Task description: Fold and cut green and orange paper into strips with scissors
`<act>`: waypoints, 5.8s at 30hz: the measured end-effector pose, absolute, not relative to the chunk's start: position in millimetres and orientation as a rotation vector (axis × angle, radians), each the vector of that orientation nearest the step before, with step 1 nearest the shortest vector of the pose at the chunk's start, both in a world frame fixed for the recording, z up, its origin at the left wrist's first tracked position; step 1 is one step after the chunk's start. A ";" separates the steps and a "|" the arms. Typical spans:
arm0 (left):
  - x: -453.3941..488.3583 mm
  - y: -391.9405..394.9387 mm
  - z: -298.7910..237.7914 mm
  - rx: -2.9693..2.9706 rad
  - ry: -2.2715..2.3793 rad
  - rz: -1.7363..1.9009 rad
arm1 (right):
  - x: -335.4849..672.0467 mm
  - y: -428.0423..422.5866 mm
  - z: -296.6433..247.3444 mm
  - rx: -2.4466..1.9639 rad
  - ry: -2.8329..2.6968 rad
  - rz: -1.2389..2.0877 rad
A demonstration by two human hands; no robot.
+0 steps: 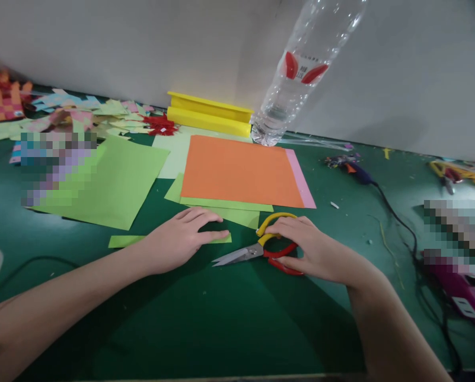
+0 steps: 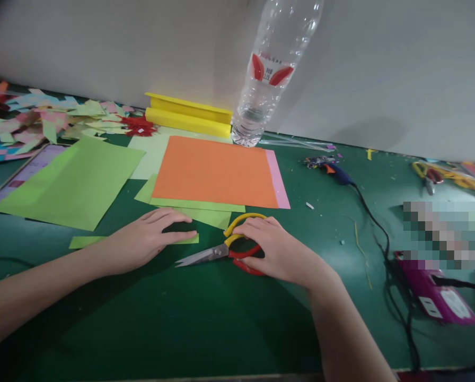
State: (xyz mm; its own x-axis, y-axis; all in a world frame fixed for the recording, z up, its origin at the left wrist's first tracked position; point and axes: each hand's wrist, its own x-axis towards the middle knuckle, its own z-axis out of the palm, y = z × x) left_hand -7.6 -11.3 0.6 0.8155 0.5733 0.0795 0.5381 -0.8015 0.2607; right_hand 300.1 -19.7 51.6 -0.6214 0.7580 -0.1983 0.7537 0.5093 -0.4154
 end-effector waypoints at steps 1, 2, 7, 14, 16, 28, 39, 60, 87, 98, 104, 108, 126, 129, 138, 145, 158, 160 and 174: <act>-7.5 -11.3 0.6 2.773 0.861 0.230 | 298.3 -20.6 52.4 -1.366 -2.723 0.746; -7.6 -11.4 0.6 2.770 0.863 0.233 | 296.5 -21.4 53.0 -1.367 -2.724 0.748; -8.2 -12.3 0.6 2.723 0.872 0.244 | 297.4 -23.3 56.0 -1.359 -2.707 0.758; -7.1 -13.2 4.8 2.559 0.966 0.384 | 314.8 -22.3 61.2 -1.449 -2.667 0.618; -7.2 -13.0 5.6 2.507 0.983 0.397 | 316.6 -22.2 61.9 -1.483 -2.644 0.571; -8.8 -9.2 0.9 2.361 1.070 0.411 | 322.5 -18.2 54.1 -1.507 -2.636 0.493; -10.1 -9.4 0.4 2.354 1.059 0.440 | 315.1 -20.4 57.6 -1.491 -2.628 0.601; 4.1 -16.2 2.1 2.403 1.038 0.622 | 299.8 -20.1 46.7 -1.326 -2.680 0.504; -18.2 2.5 15.6 2.860 0.580 0.372 | 301.0 -19.4 43.1 -1.325 -2.746 0.528; -15.1 3.6 9.8 2.688 0.561 0.326 | 301.9 -18.8 44.9 -1.351 -2.718 0.587; -13.5 6.6 9.0 2.662 0.570 0.356 | 302.0 -17.9 44.1 -1.354 -2.710 0.610; -14.4 8.6 7.2 2.660 0.632 0.309 | 302.5 -18.3 43.9 -1.341 -2.707 0.600; -9.2 -0.9 -1.2 2.696 0.778 0.427 | 293.8 -22.2 46.0 -1.335 -2.734 0.548; -3.5 -6.1 -3.7 2.664 0.851 0.509 | 294.7 -20.3 44.3 -1.331 -2.724 0.549; -3.2 -6.0 -3.4 2.690 0.798 0.551 | 297.0 -17.5 43.4 -1.345 -2.749 0.562; -3.3 -4.1 -6.8 2.690 0.801 0.495 | 296.4 -17.1 44.6 -1.338 -2.720 0.573; -2.9 -4.5 -3.6 2.699 0.845 0.448 | 295.0 -20.7 48.2 -1.307 -2.753 0.621; -3.3 -4.8 -3.6 2.685 0.847 0.460 | 296.5 -22.5 49.5 -1.313 -2.754 0.620; -3.5 -4.8 -2.5 2.683 0.858 0.420 | 301.3 -23.9 58.6 -1.392 -2.717 0.674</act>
State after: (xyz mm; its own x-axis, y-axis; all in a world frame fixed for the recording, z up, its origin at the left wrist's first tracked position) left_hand -3.5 -4.8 -2.5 0.7795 0.5985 0.1849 0.5130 -0.7793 0.3599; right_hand 301.3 -23.9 58.6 -0.6034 0.7771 -0.1788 0.7705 0.5105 -0.3816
